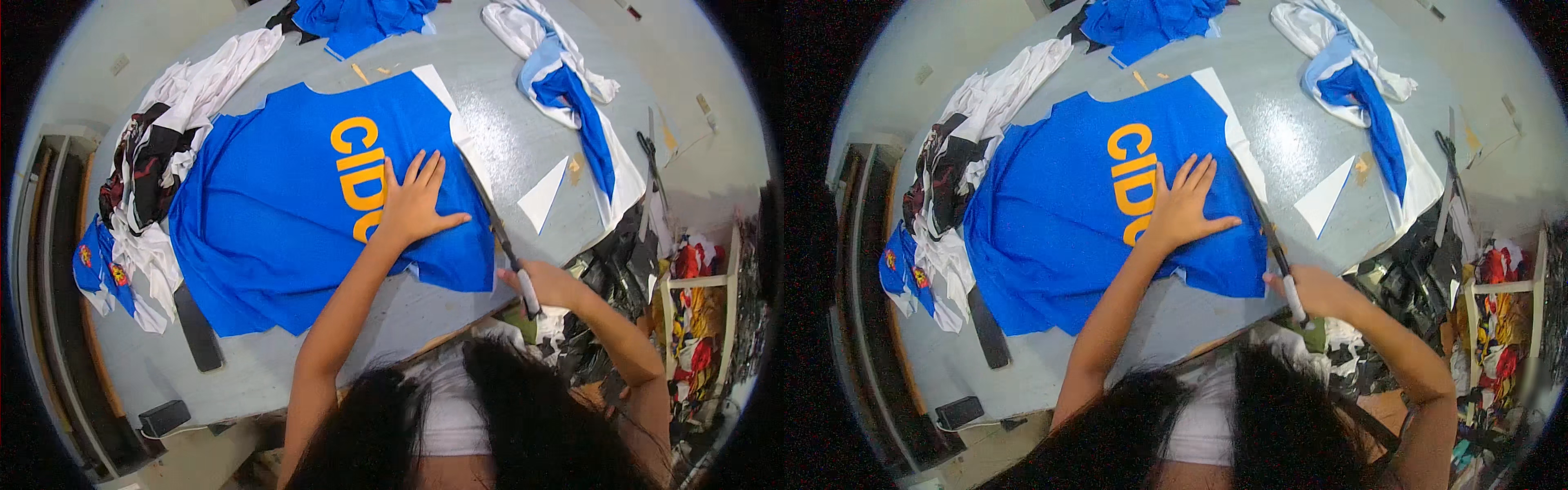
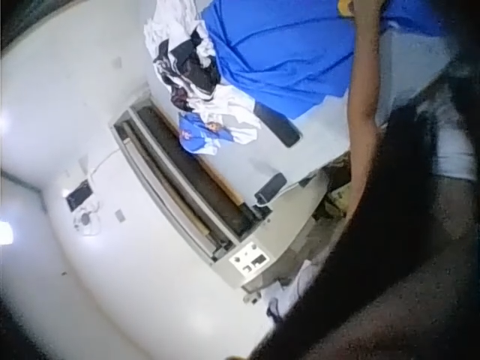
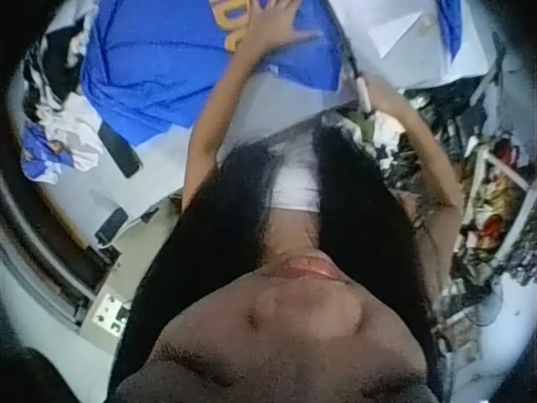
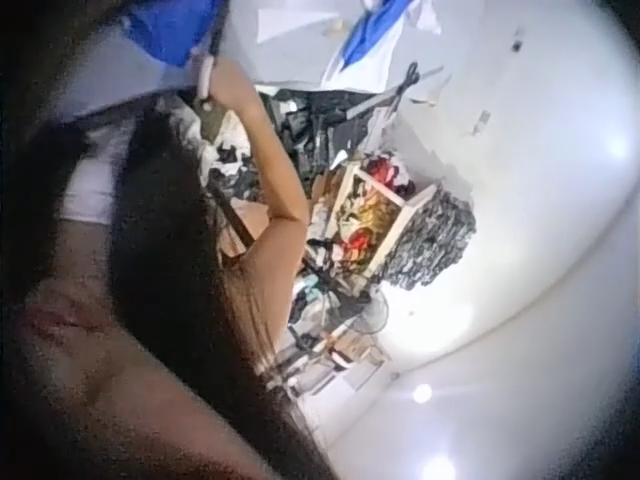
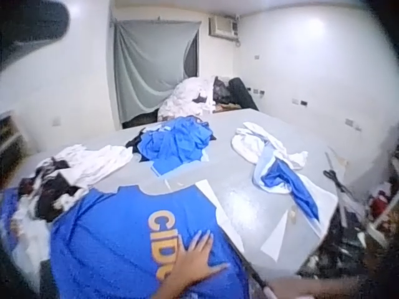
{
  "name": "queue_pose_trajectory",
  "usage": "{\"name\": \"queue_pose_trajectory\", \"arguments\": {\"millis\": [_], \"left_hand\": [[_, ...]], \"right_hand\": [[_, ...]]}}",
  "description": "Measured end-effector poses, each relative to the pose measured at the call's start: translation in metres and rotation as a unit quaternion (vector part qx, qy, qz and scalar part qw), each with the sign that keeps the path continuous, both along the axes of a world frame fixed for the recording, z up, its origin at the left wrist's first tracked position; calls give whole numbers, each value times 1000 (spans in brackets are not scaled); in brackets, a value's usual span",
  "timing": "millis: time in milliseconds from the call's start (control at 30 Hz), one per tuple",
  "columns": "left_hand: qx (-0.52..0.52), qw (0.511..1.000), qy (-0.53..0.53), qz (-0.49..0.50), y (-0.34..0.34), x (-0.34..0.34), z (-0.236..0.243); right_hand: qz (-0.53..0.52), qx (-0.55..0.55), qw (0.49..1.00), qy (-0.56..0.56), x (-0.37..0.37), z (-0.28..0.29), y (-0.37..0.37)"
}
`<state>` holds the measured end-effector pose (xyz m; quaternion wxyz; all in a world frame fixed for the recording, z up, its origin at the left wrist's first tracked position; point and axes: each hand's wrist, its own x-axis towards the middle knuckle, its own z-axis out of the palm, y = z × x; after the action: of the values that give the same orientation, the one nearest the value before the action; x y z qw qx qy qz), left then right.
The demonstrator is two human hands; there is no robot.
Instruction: Cutting out shirt patterns from a large piece of blue and white fabric using industrial scissors.
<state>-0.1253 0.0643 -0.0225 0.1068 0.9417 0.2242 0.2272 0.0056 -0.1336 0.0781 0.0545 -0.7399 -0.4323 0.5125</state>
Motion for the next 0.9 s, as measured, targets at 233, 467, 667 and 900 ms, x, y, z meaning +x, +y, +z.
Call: {"name": "queue_pose_trajectory", "arguments": {"millis": [233, 467, 667, 900], "left_hand": [[8, 1000, 9, -8, 1, 4, 3], [10, 999, 42, 5, -2, 1, 4], [17, 1000, 18, -2, 1, 0, 2], [25, 999, 29, 4, 1, 3, -2]], "right_hand": [[-45, -4, 998, 35, -1, -3, 8], [-15, 100, 988, -113, -11, -15, 0], [-62, -7, 998, 18, -14, -2, 14], [-68, 39, 997, 14, -11, -18, 24]]}}
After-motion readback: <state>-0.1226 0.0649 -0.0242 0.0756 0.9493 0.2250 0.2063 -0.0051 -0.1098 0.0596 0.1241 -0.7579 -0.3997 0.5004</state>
